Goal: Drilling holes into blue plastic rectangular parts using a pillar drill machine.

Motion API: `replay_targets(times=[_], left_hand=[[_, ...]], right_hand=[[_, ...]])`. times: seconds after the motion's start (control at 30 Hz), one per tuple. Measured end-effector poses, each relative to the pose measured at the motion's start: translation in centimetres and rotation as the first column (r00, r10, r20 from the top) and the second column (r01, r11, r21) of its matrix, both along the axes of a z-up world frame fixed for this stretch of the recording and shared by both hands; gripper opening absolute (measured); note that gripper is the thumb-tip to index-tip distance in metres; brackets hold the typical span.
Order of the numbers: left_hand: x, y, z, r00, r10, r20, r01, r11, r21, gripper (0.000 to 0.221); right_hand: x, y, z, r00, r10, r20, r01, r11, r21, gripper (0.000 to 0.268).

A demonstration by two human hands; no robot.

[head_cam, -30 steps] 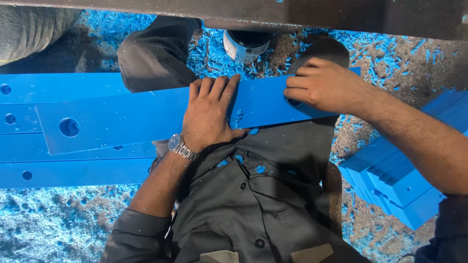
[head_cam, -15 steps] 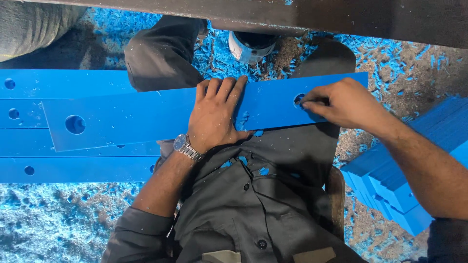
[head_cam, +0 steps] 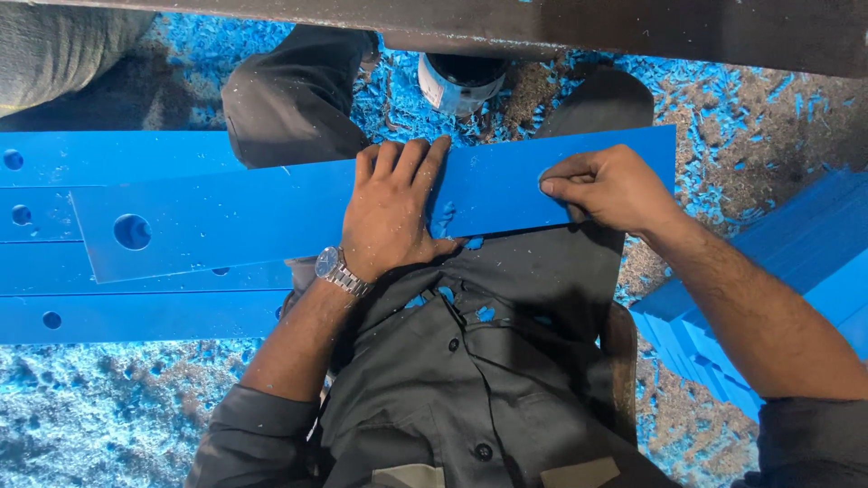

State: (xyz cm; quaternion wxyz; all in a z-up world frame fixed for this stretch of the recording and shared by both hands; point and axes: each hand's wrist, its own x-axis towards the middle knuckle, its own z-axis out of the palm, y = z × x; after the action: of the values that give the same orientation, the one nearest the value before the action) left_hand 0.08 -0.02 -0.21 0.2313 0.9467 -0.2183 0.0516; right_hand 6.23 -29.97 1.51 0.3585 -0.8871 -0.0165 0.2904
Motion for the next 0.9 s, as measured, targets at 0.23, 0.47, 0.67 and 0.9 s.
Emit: replay_targets(times=[0.23, 0.47, 0.67, 0.9], left_hand=[[0.1, 0.0, -0.1, 1.000, 0.001, -0.005, -0.001, 1.000, -0.003, 0.125], [0.1, 0.0, -0.1, 1.000, -0.004, 0.002, 0.004, 1.000, -0.005, 0.125], [-0.1, -0.1, 0.2, 1.000, 0.003, 0.005, -0.003, 1.000, -0.011, 0.126], [0.0, -0.1, 0.2, 1.000, 0.005, 0.015, -0.005, 1.000, -0.008, 0.125]], right_hand=[[0.0, 0.1, -0.2, 1.000, 0.015, 0.026, -0.015, 1.000, 0.000, 0.025], [-1.0, 0.3, -1.3, 0.975, 0.047, 0.216, -0.024, 0.994, -0.105, 0.021], [-2.3, 1.1, -1.5, 0.881, 0.130, 0.455, -0.089, 0.990, -0.111, 0.017], [-2.8, -0.2, 0.0, 0.483, 0.574, 0.662, -0.465, 0.808, -0.361, 0.022]])
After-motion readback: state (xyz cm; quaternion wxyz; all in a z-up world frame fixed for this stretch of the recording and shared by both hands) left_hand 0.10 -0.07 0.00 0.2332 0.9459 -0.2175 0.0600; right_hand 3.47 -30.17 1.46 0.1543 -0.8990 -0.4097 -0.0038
